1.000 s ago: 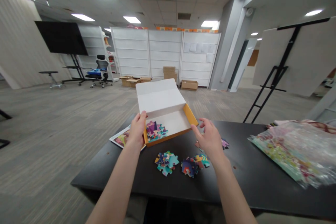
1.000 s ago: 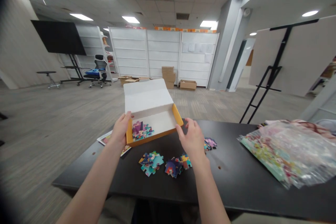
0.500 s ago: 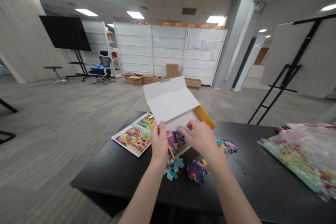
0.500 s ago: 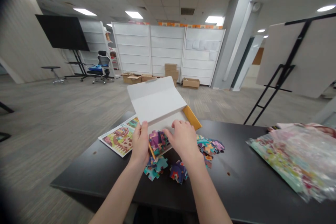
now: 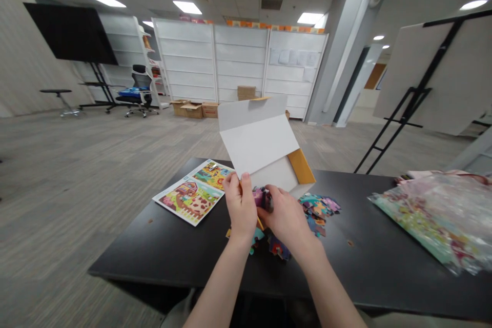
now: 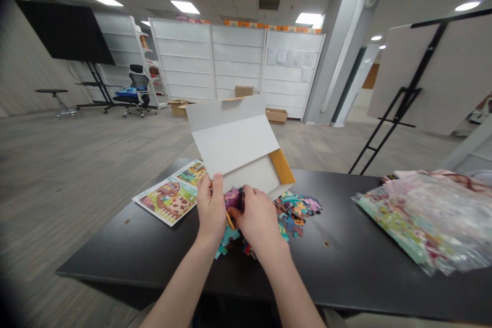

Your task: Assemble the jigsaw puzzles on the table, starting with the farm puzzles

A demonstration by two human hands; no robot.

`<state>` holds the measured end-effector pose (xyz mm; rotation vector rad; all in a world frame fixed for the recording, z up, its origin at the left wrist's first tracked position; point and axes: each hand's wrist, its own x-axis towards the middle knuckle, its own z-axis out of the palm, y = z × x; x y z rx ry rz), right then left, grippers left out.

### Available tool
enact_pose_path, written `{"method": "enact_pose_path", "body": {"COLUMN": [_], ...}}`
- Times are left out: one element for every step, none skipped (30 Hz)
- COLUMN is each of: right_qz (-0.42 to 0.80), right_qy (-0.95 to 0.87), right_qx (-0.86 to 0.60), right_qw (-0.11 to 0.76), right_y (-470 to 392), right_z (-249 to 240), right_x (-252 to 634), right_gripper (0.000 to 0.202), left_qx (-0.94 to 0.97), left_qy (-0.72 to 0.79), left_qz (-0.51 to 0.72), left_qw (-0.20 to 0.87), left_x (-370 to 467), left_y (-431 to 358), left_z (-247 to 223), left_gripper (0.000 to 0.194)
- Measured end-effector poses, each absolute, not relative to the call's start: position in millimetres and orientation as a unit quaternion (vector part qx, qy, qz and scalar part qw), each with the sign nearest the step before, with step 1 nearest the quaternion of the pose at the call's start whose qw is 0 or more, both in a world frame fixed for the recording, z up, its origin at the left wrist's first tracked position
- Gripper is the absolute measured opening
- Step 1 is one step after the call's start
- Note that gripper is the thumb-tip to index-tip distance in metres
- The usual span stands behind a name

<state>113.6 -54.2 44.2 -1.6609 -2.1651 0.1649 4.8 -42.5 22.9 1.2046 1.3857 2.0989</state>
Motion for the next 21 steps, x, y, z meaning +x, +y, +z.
{"method": "enact_pose_path", "body": {"right_qz": [0.068,0.077,0.086,0.094,0.101,0.108,0.116,0.126,0.135,0.146,0.156,0.168,0.18,0.188,0.192,0.191,0.188,0.184,0.181,0.183,0.19], "right_qy": [-0.775,-0.775,-0.776,-0.778,-0.781,-0.785,-0.792,-0.801,-0.811,-0.821,-0.829,-0.835,-0.839,-0.841,-0.84,-0.836,-0.831,-0.822,-0.808,-0.791,-0.769], "right_qx": [-0.593,-0.59,-0.586,-0.582,-0.576,-0.57,-0.562,-0.551,-0.536,-0.518,-0.501,-0.485,-0.473,-0.466,-0.465,-0.467,-0.471,-0.476,-0.482,-0.49,-0.497], "right_qw": [0.208,0.212,0.217,0.22,0.219,0.215,0.207,0.198,0.193,0.192,0.195,0.198,0.2,0.202,0.205,0.214,0.23,0.254,0.285,0.319,0.354], "right_y": [-53.7,-52.6,-50.9,-49.0,-47.0,-45.2,-43.7,-42.7,-42.3,-42.5,-43.3,-44.4,-45.6,-46.6,-47.2,-47.4,-47.0,-46.1,-44.8,-43.4,-42.1], "right_z": [42.7,41.3,40.2,39.2,38.6,38.3,38.4,38.8,39.6,40.6,41.6,42.6,43.4,44.0,44.4,44.6,44.7,45.0,45.6,46.6,48.1], "right_x": [116.0,118.7,121.4,124.1,126.7,129.0,130.9,132.5,133.6,134.3,134.5,134.4,134.0,133.5,133.1,133.1,133.6,134.9,137.1,140.5,145.0], "right_gripper": [0.037,0.039,0.041,0.042,0.041,0.039,0.035,0.03,0.027,0.024,0.021,0.019,0.018,0.017,0.015,0.014,0.013,0.012,0.012,0.013,0.015], "left_qx": [0.428,0.43,0.435,0.442,0.45,0.459,0.467,0.473,0.477,0.479,0.48,0.48,0.479,0.478,0.477,0.477,0.476,0.476,0.475,0.473,0.47], "left_qy": [0.489,0.488,0.488,0.487,0.487,0.486,0.484,0.483,0.48,0.478,0.475,0.472,0.469,0.467,0.466,0.466,0.466,0.466,0.466,0.466,0.466], "left_qz": [0.74,0.737,0.734,0.73,0.725,0.72,0.716,0.713,0.711,0.711,0.711,0.713,0.715,0.717,0.718,0.719,0.719,0.719,0.72,0.722,0.725], "left_qw": [0.178,0.181,0.184,0.186,0.187,0.187,0.187,0.188,0.19,0.193,0.196,0.198,0.199,0.2,0.2,0.199,0.198,0.198,0.197,0.195,0.192], "left_x": [6.0,6.9,7.7,8.3,8.8,9.0,9.0,8.6,8.0,7.1,6.0,4.9,3.9,3.0,2.3,1.8,1.4,1.0,0.4,-0.7,-2.7], "left_y": [-43.6,-44.8,-46.1,-47.4,-48.8,-50.0,-51.1,-52.0,-52.6,-52.9,-53.0,-52.9,-52.6,-52.3,-52.0,-51.7,-51.5,-51.3,-50.9,-50.4,-49.4], "left_z": [23.5,24.0,24.5,24.9,25.3,25.6,25.8,26.1,26.4,26.7,27.1,27.5,27.9,28.5,29.2,30.0,30.9,31.9,32.9,33.6,33.9], "left_gripper": [0.032,0.032,0.031,0.03,0.029,0.028,0.027,0.027,0.027,0.027,0.027,0.027,0.027,0.027,0.027,0.026,0.026,0.025,0.025,0.026,0.026]}}
